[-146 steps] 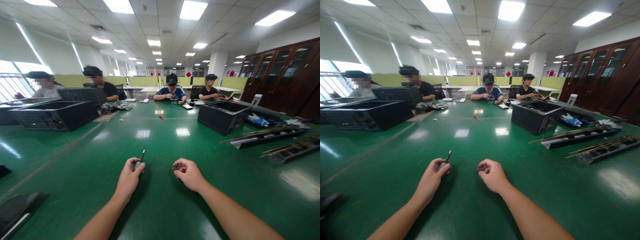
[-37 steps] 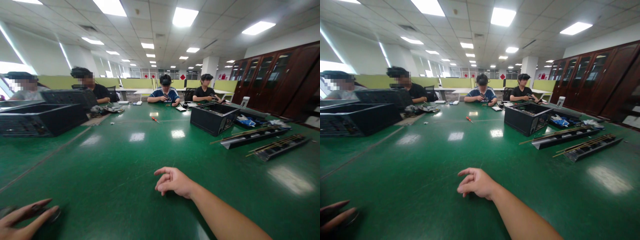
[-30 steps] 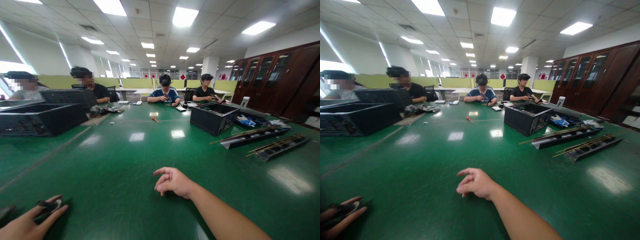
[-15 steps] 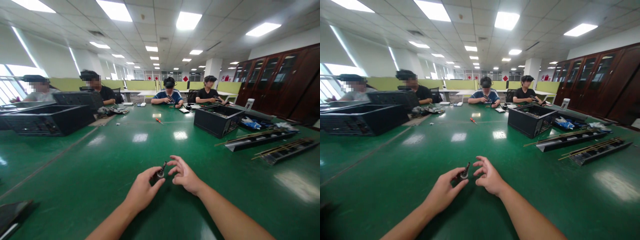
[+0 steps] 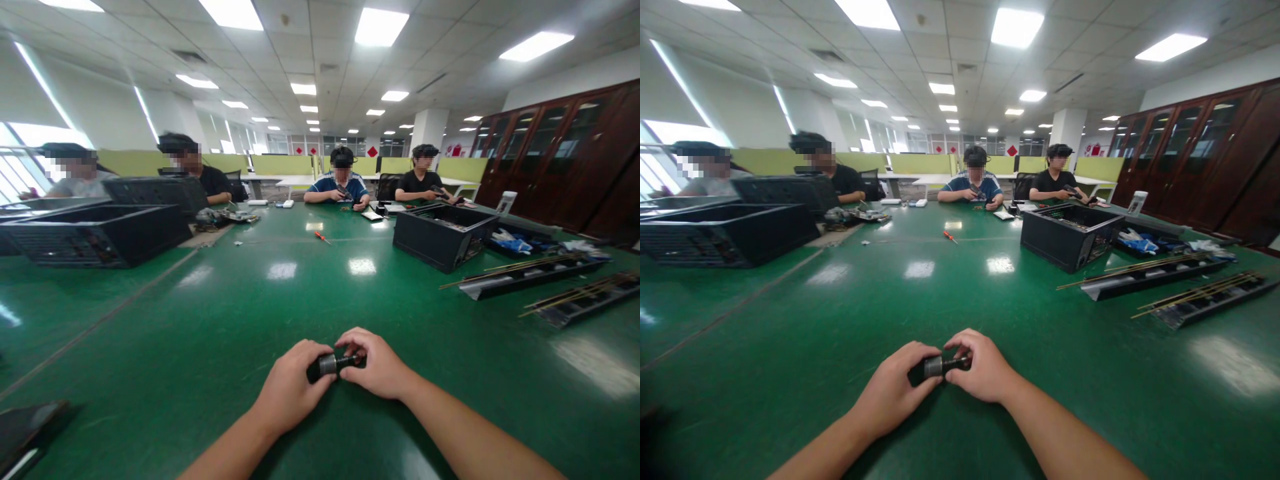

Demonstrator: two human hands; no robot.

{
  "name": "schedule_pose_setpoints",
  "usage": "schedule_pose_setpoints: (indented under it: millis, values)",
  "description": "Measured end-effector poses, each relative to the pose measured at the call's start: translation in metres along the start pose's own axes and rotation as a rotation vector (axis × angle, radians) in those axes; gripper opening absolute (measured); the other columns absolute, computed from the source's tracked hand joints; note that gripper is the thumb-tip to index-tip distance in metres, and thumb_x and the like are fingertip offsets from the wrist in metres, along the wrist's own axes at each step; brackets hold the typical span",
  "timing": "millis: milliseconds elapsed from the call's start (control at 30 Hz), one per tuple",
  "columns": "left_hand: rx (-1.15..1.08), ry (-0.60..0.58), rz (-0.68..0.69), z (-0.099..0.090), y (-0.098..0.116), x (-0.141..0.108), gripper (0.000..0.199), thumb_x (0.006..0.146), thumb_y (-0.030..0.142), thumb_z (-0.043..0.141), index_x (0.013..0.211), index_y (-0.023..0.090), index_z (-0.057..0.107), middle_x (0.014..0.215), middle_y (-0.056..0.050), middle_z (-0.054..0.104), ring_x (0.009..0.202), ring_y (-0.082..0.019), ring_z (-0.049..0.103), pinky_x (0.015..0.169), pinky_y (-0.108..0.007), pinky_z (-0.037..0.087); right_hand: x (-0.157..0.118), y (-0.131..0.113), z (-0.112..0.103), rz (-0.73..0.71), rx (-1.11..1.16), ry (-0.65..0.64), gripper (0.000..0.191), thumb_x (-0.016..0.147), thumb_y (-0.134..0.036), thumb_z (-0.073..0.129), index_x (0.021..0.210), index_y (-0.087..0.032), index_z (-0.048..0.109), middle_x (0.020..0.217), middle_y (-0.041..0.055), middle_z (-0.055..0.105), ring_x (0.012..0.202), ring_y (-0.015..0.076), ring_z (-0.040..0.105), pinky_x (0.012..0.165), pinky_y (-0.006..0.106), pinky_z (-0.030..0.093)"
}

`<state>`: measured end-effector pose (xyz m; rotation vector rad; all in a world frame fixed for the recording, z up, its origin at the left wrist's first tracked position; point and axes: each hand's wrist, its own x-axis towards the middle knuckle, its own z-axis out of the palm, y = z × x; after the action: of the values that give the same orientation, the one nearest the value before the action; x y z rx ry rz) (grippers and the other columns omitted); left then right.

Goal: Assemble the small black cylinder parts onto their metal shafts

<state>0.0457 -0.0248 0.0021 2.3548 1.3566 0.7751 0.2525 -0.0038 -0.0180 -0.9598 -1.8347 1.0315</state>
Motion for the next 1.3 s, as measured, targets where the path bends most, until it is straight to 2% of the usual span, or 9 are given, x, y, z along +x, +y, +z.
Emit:
schedule_pose_setpoints:
  millis: [233, 533, 700, 967, 1300]
  values:
    - [-0.111, 0.053, -0.113, -0.0041, -0.001, 0.0007, 0.029, 0.078, 0.026, 0.069, 0.107, 0.022, 0.067, 0.103, -0.005, 0.071, 0.096, -0.022, 0.065, 0.09, -0.036, 0.05, 0.0002, 0.001, 0.0027, 0.036, -0.007, -0.005, 0.034, 0.067, -0.007, 0.068, 0.099, -0.019, 0.068, 0.09, 0.0006, 0.062, 0.074, 0.0135, 0.061, 0.068, 0.025, 0.049]
    - [-0.17, 0.048, -0.009, -0.0036, -0.0001, 0.0019, 0.024, 0.079, 0.021, 0.069, 0.103, 0.024, 0.068, 0.096, -0.002, 0.071, 0.09, -0.019, 0.065, 0.084, -0.031, 0.05, -0.0005, -0.0052, 0.001, 0.05, -0.068, 0.009, 0.025, 0.07, -0.015, 0.071, 0.095, -0.02, 0.07, 0.089, 0.0012, 0.068, 0.079, 0.0165, 0.062, 0.071, 0.026, 0.048]
    - [-0.18, 0.064, -0.017, -0.0028, -0.0023, 0.0019, 0.025, 0.079, 0.019, 0.07, 0.104, 0.025, 0.068, 0.096, -0.002, 0.071, 0.09, -0.018, 0.065, 0.084, -0.031, 0.05, -0.0016, -0.0039, 0.0023, 0.09, -0.021, -0.009, 0.029, 0.071, -0.013, 0.069, 0.098, -0.02, 0.067, 0.084, -0.0006, 0.068, 0.072, 0.0145, 0.06, 0.069, 0.026, 0.047]
    - [-0.198, 0.055, -0.003, -0.001, -0.0024, 0.0027, 0.025, 0.079, 0.018, 0.069, 0.103, 0.024, 0.068, 0.097, -0.002, 0.071, 0.091, -0.018, 0.065, 0.084, -0.03, 0.05, -0.0014, -0.0057, 0.0017, 0.05, -0.101, 0.023, 0.015, 0.076, -0.02, 0.07, 0.091, -0.02, 0.071, 0.084, 0.0009, 0.069, 0.078, 0.0163, 0.061, 0.071, 0.026, 0.045]
    - [-0.198, 0.084, -0.03, 0.0008, 0.0004, 0.0039, 0.027, 0.078, 0.021, 0.07, 0.105, 0.023, 0.068, 0.097, -0.004, 0.071, 0.09, -0.02, 0.065, 0.084, -0.033, 0.052, -0.0006, -0.0055, -0.0013, 0.023, -0.142, 0.053, 0.011, 0.078, -0.024, 0.07, 0.088, -0.02, 0.074, 0.081, 0.0017, 0.069, 0.075, 0.0161, 0.061, 0.069, 0.027, 0.045]
